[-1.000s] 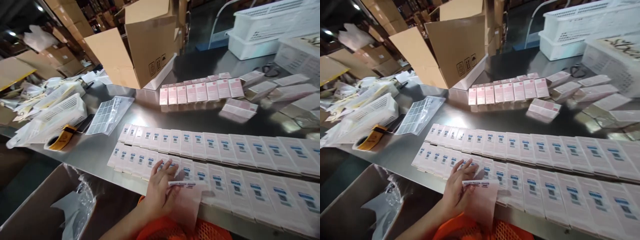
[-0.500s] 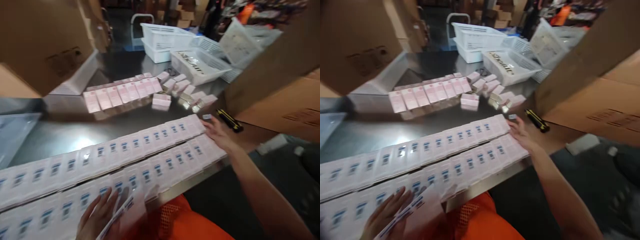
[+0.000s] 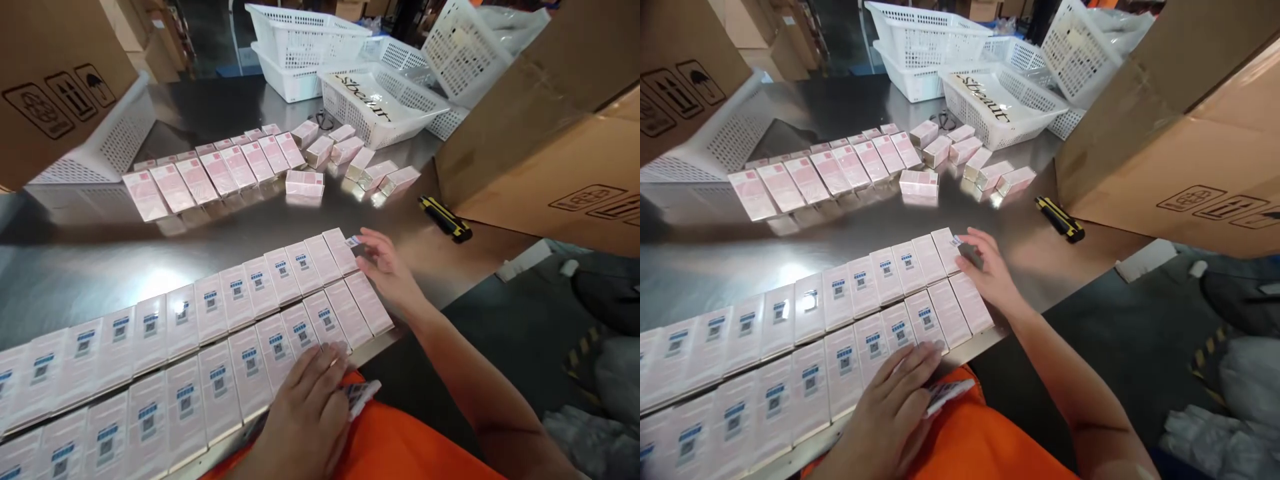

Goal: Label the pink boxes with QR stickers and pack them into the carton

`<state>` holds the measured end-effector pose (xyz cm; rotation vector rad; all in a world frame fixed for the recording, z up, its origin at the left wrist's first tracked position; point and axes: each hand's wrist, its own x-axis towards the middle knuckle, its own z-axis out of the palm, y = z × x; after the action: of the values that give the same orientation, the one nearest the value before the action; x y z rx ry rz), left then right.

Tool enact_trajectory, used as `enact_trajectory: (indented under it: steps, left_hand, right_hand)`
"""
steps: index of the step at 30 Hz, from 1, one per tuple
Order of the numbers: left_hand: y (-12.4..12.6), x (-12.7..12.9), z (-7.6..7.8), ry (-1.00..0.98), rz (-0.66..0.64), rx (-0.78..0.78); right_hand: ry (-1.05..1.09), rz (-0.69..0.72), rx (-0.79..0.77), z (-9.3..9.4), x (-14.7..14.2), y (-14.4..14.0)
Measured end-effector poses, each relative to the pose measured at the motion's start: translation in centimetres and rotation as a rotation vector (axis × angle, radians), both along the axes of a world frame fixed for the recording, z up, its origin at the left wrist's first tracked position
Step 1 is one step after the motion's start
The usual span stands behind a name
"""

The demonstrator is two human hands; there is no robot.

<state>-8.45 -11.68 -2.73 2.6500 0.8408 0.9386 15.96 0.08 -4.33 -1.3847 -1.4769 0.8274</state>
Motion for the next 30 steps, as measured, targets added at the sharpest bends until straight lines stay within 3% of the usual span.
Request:
enact_trajectory:
  steps: [3,7,13,30]
  left_hand:
    - [0.3,0.0,-0.4,-0.006,0.012,-0.051]
    - [0.6,-0.3,-0.8,-0.027,-0.005,-0.089]
    - [0.9,-0.1,-1.0,-0.056,0.005,-0.081]
    - [1.3,-0.3,-1.3,-0.065,-0.019,-0.1]
  right_hand:
    - [-0.19,-0.067,0.058,1.9,0.6,2.4]
    - [-0.274,0.091,-0.067,3.0,-1.1,5.4]
    - [-0.308,0.189,-0.175,2.1,-3.7,7.1]
    - [-0.343,0.206,-0.128,0.7,-3.3,7.0]
